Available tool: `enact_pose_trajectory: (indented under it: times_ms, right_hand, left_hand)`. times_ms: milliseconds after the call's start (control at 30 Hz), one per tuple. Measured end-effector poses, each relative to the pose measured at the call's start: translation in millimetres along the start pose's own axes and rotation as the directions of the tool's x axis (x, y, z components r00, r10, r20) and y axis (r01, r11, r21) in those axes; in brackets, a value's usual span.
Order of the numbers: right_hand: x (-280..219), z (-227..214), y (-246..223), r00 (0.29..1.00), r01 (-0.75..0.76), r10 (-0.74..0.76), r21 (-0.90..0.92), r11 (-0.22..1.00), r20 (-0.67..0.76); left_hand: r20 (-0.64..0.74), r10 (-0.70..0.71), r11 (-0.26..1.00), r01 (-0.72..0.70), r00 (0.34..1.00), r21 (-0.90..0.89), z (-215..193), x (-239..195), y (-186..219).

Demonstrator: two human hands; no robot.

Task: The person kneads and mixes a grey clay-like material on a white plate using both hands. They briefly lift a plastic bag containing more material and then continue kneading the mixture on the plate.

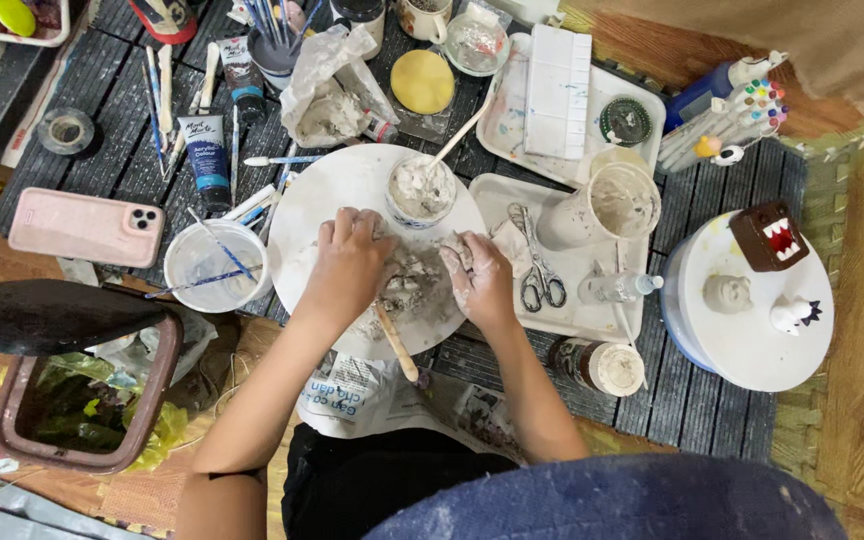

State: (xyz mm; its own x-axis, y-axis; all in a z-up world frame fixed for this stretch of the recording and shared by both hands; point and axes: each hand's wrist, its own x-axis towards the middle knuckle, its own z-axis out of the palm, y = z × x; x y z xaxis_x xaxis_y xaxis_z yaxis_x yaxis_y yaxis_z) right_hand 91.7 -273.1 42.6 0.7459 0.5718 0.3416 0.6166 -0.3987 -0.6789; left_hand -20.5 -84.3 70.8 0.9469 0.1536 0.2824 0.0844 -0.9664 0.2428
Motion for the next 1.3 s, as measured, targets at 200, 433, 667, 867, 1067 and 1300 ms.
enact_pose_trajectory:
  times_ms: [200,433,667,867,1067,1300]
  right_hand:
    - [-0.9,-6.8,-4.2,0.988,-0.098,0.077,0.16,0.982,0.133]
    - [-1.2,4.1,-4.4,0.995,0.051,-0.06,0.106,0.993,0.083]
    - [1.7,23.1,-4.3,0.956,0.257,-0.255,0.006,0.966,0.145]
    - [14.5,36.2,-8.5,0.951,0.226,-0.183,-0.153,0.962,0.251]
    - [19.2,21.3,-39.8,0.934,0.163,-0.194,0.126,0.979,0.3]
    - [26.8,6.6,-52.6,0.928,0.005,-0.095,0.245,0.969,0.359]
  left_hand:
    - [-0.044,-0.042,0.978,0.032,0.998,-0.205,-16.3,3.9,-4.6]
    - [-0.075,-0.293,0.709,0.164,0.953,-0.686,-40.9,-28.6,-3.2]
    - [-0.232,-0.352,0.773,0.142,0.907,-0.618,-19.2,-56.6,-14.4]
    - [-0.345,-0.401,0.789,0.129,0.849,-0.6,-1.2,-61.1,-18.2]
    - [-0.273,-0.486,0.672,0.155,0.831,-0.724,-7.2,-58.6,-13.4]
    - [-0.258,-0.492,0.666,0.168,0.831,-0.727,-9.1,-60.4,-11.9]
